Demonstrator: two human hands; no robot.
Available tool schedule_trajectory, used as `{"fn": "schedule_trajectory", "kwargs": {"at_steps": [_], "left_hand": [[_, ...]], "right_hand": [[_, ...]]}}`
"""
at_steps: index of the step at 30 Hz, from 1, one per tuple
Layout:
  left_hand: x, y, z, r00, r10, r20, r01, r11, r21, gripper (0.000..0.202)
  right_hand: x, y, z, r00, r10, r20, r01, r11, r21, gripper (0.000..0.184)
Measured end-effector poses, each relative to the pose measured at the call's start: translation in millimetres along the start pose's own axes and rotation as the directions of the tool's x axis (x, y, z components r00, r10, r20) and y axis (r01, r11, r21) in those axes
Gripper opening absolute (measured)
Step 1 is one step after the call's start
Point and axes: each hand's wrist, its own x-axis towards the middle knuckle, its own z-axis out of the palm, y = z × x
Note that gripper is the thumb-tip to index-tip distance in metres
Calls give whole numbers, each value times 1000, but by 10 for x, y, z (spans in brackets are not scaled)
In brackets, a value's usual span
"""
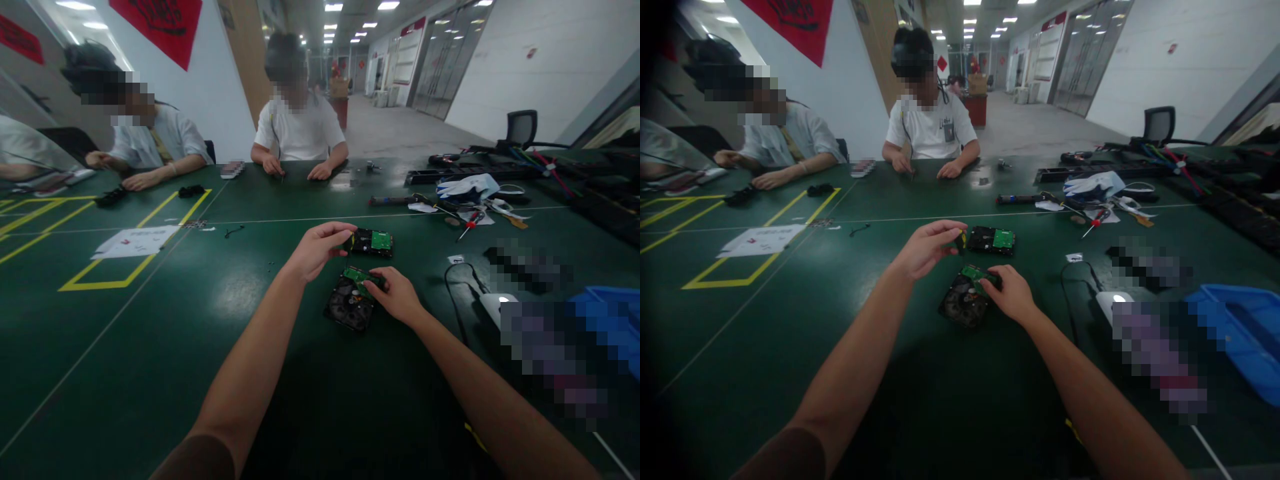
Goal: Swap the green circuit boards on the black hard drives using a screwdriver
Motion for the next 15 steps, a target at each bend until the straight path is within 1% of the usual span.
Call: {"fn": "schedule_trajectory", "kwargs": {"at_steps": [2, 3, 5, 8, 13, 15], "left_hand": [[-4, 3, 28, 1000, -16, 25, 18, 995, -99, 23], [-5, 8, 38, 1000, -16, 24, 18, 993, -117, 22], [-9, 22, 50, 1000, -8, -7, 7, 994, -110, 21], [-10, 39, 45, 996, 18, -87, -24, 997, -76, 18], [8, 20, 33, 993, 8, -116, -16, 997, -71, 26], [18, 5, 46, 990, 3, -143, -11, 998, -59, 29]], "right_hand": [[1, -11, -5, 1000, 9, -1, -9, 1000, -3, 38], [3, -16, -8, 1000, 16, 1, -16, 1000, -4, 38], [12, -21, -14, 999, 32, 9, -32, 999, 0, 39], [25, -22, -16, 999, 45, 26, -45, 999, 17, 38], [25, -25, -10, 999, 48, 8, -48, 999, 25, 34], [24, -21, -10, 999, 52, 15, -52, 998, 42, 34]]}}
